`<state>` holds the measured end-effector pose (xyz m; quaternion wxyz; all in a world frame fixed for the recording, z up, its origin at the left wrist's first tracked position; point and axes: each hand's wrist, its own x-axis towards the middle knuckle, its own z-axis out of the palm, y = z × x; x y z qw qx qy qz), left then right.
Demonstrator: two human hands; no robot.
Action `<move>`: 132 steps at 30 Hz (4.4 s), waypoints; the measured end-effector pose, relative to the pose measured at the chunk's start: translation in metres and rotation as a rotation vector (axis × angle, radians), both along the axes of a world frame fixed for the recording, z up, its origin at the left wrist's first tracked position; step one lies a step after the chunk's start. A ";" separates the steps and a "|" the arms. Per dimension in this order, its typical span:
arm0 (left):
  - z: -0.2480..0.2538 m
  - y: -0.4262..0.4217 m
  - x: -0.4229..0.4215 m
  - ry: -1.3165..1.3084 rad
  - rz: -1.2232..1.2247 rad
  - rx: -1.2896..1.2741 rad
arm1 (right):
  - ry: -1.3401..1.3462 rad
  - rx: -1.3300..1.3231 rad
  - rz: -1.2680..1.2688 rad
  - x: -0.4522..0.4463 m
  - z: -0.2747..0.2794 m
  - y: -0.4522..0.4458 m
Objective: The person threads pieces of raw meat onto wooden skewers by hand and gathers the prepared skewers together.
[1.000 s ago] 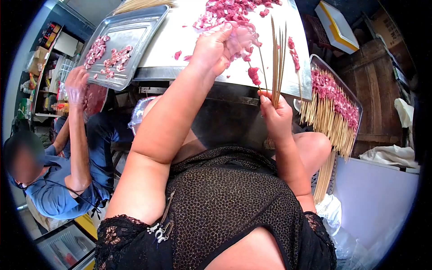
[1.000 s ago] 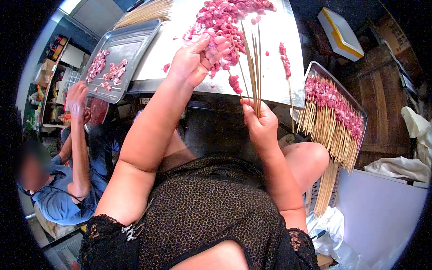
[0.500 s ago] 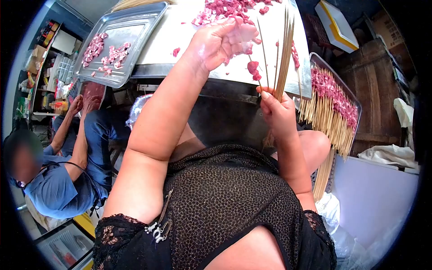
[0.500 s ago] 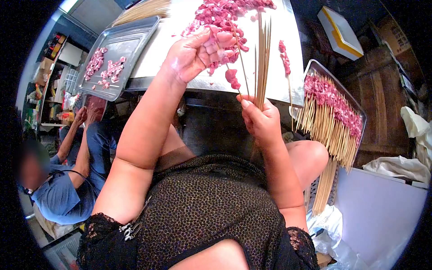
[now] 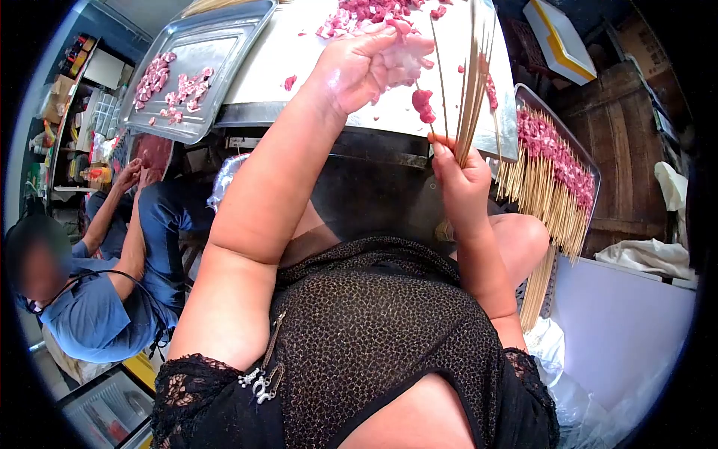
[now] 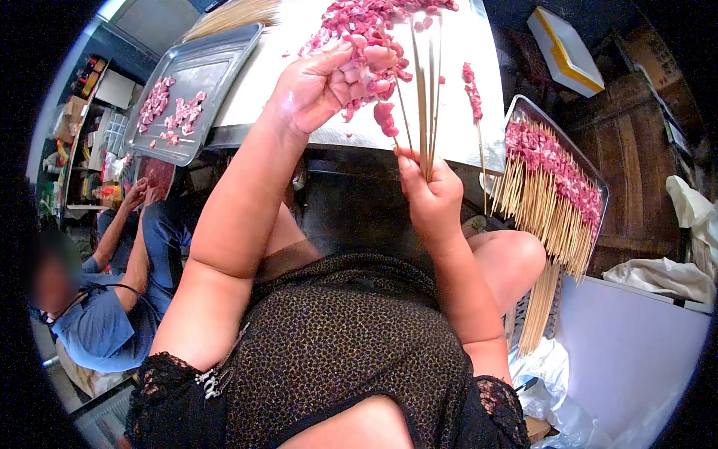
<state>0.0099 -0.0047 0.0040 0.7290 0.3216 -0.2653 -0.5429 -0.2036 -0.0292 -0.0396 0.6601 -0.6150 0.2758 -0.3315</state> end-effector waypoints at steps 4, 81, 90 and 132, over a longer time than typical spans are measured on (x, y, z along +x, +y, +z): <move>0.002 0.000 0.000 0.066 0.005 -0.017 | -0.064 0.560 0.183 -0.003 0.017 -0.005; -0.010 0.067 0.077 -1.786 0.053 0.958 | 0.440 -0.624 -0.279 -0.039 0.064 -0.017; -0.005 0.075 0.067 -0.725 0.081 0.602 | 0.191 -0.023 0.111 -0.002 0.030 -0.001; -0.011 0.046 0.012 0.077 0.304 0.114 | 0.149 -0.307 0.058 0.018 -0.008 0.006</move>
